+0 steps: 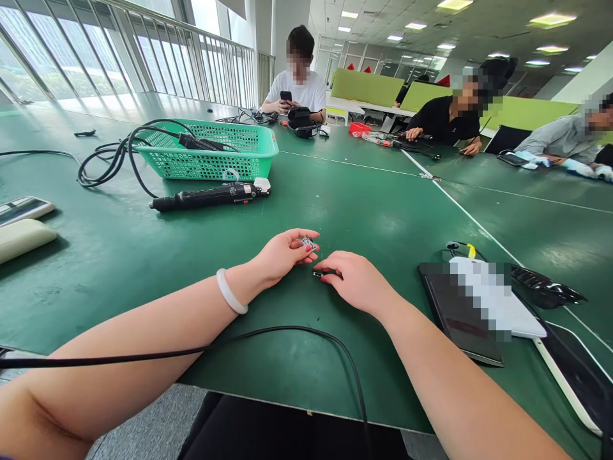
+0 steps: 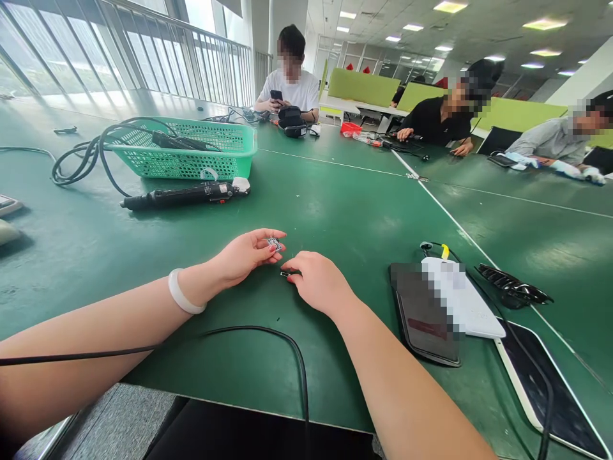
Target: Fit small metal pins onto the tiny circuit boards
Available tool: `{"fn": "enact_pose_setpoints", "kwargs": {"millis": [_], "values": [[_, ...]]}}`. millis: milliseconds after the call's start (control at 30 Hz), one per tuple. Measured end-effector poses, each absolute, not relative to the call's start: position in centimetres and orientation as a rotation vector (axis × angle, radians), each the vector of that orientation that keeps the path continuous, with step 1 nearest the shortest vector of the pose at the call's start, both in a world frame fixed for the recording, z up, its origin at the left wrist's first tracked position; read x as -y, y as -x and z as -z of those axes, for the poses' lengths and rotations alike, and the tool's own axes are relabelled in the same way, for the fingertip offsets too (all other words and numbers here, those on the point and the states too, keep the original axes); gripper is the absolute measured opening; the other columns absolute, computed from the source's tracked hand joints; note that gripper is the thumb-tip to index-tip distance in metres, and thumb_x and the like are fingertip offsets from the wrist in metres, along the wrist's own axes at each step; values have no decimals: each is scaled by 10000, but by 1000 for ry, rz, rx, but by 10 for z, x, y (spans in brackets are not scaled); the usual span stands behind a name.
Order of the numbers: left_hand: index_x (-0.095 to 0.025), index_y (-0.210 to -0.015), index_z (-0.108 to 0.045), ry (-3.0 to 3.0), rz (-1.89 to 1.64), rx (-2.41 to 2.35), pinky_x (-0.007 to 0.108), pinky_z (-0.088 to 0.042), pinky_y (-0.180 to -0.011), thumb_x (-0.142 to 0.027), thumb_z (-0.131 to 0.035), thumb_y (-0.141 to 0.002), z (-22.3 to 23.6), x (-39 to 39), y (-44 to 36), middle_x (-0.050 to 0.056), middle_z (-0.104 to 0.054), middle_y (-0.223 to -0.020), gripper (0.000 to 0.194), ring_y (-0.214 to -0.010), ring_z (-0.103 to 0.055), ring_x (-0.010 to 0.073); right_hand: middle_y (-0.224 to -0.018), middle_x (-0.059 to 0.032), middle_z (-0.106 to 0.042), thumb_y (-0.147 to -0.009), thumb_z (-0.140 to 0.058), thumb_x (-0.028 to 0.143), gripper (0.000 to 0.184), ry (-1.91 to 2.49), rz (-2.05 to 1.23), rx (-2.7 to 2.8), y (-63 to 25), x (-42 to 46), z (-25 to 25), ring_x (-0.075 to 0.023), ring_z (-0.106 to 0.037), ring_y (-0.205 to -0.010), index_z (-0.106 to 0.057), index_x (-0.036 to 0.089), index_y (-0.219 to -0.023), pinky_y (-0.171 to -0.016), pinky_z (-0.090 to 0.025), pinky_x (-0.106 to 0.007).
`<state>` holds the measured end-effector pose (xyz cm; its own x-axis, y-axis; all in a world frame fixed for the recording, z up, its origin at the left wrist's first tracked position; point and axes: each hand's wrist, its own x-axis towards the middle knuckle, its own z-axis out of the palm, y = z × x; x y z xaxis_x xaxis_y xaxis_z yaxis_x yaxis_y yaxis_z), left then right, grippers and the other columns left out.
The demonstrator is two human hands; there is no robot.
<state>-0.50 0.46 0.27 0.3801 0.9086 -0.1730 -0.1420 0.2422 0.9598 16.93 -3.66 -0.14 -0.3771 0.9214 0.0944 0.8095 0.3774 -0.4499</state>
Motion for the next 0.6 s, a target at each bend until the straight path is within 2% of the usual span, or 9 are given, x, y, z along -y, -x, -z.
{"fn": "enact_pose_setpoints", "kwargs": {"millis": [267,367,600], "values": [[-127,-895,-581,-1135,-874,-882,268,-485,-714,-48,-567,-804,0,-7,6,32,-656,-835,121,-625,-574,55,-810,-23,-598,-853,-518,152,146,1497,-452,2324,-152,34,6,-132,-543,-757,-641,185,-780,-718,-423,-269],[-127,-928,-599,-1120,-872,-902,262,-490,-724,-58,-565,-811,-1,-6,5,40,-658,-886,140,-623,-570,47,-816,-26,-581,-860,-476,119,169,1496,-399,2333,-154,32,11,-131,-531,-762,-602,179,-764,-714,-412,-260],[-134,-1045,-630,-1044,-860,-890,278,-504,-782,-32,-538,-823,-4,-4,5,42,-665,-887,261,-641,-595,55,-851,-51,-575,-913,-393,168,194,1552,-268,2324,-157,28,17,-147,-530,-773,-571,174,-838,-698,-400,-265]]}}
